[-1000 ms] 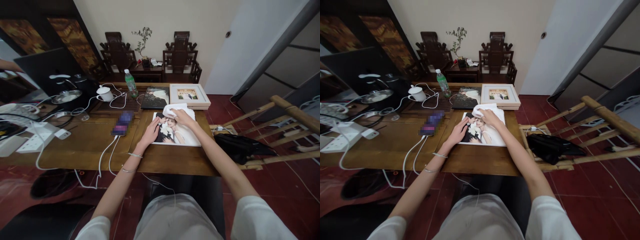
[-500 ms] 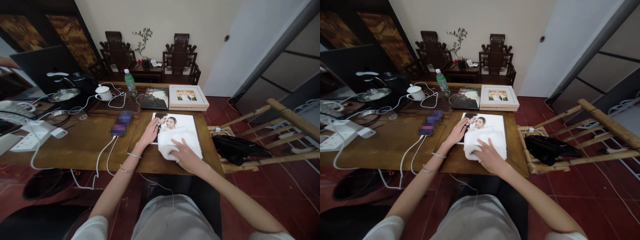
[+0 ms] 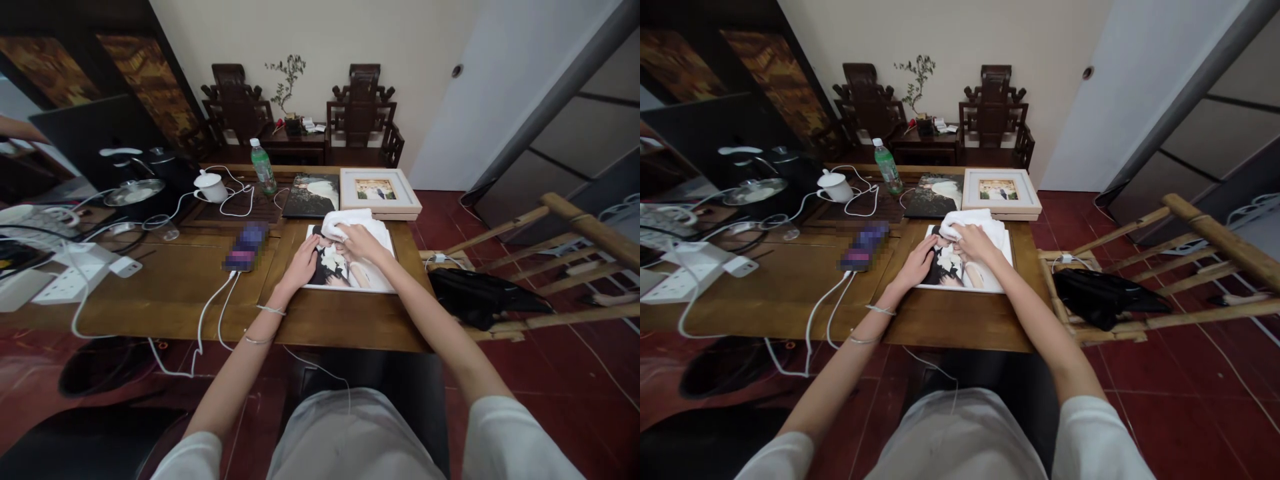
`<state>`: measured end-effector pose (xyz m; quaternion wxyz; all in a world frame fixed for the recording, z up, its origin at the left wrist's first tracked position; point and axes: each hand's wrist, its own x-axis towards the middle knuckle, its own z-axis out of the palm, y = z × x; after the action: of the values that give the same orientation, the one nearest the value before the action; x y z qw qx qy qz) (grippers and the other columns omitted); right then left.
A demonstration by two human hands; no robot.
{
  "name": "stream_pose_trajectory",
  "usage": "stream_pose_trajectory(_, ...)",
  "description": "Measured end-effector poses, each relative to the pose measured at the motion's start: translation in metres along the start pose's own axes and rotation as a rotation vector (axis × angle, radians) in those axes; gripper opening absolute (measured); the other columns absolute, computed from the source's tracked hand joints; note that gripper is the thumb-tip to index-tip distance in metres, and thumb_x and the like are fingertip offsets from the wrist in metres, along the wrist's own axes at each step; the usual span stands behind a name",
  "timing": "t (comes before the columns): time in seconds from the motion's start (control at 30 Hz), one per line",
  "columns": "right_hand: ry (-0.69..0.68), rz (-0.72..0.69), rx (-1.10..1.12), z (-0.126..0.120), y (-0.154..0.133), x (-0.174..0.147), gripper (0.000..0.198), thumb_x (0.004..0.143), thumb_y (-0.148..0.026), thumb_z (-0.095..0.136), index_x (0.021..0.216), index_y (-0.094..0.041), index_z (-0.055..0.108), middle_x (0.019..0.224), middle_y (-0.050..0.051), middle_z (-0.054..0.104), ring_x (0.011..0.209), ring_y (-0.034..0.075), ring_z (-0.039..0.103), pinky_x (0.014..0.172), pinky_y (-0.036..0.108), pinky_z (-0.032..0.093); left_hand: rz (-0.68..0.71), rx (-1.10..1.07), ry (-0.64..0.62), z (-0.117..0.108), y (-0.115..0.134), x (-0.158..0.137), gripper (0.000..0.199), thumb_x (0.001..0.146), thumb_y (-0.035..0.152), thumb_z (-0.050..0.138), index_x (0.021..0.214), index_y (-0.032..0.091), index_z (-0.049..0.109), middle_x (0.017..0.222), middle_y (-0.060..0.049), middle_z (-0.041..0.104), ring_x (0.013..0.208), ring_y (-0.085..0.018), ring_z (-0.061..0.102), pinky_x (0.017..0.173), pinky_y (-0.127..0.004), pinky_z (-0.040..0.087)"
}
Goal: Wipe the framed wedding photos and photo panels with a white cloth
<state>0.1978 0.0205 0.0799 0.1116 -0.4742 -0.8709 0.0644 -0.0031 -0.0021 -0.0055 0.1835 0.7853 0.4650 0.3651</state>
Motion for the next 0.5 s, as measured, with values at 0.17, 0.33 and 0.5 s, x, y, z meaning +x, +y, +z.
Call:
stream_pose_trajectory(0.17, 0.013, -0.019, 0.002, 0.006, -0.008, -0.012, 0.045, 0.079, -0.005, 0.039, 0.12, -0.017, 0.055, 0.116, 0.015, 0.063, 0.104, 0.029, 0.057, 0.096, 0.049, 0.036, -0.005, 0.009, -0.003, -0.002, 0.003, 0.0, 0.044, 0.091, 0.021, 0.033, 0.132, 0.01, 0.047, 0.143, -0.015, 0.044, 0.137, -0.022, 0.035, 0.116, -0.043, 0.025)
stream_pose_trajectory(0.33, -0.072, -0.135, -0.001, 0.011, -0.036, -0.082, 0.049, 0.078, -0.001, 0.041, 0.123, -0.016, 0.053, 0.129, 0.018, 0.054, 0.134, 0.029, 0.035, 0.105, 0.061, 0.023, -0.01, 0.014, -0.004, -0.001, 0.003, 0.0, 0.045, 0.091, 0.02, 0.032, 0.133, 0.011, 0.046, 0.144, -0.013, 0.044, 0.138, -0.022, 0.034, 0.117, -0.043, 0.024)
stream_pose_trajectory(0.5, -0.148, -0.227, 0.05, 0.003, -0.06, -0.141, 0.055, 0.073, 0.002, 0.042, 0.122, -0.019, 0.053, 0.131, 0.016, 0.054, 0.139, 0.027, 0.028, 0.108, 0.061, 0.023, -0.022, -0.017, 0.009, 0.001, 0.003, -0.001, 0.045, 0.091, 0.02, 0.033, 0.133, 0.013, 0.046, 0.145, -0.012, 0.043, 0.139, -0.022, 0.032, 0.117, -0.044, 0.023)
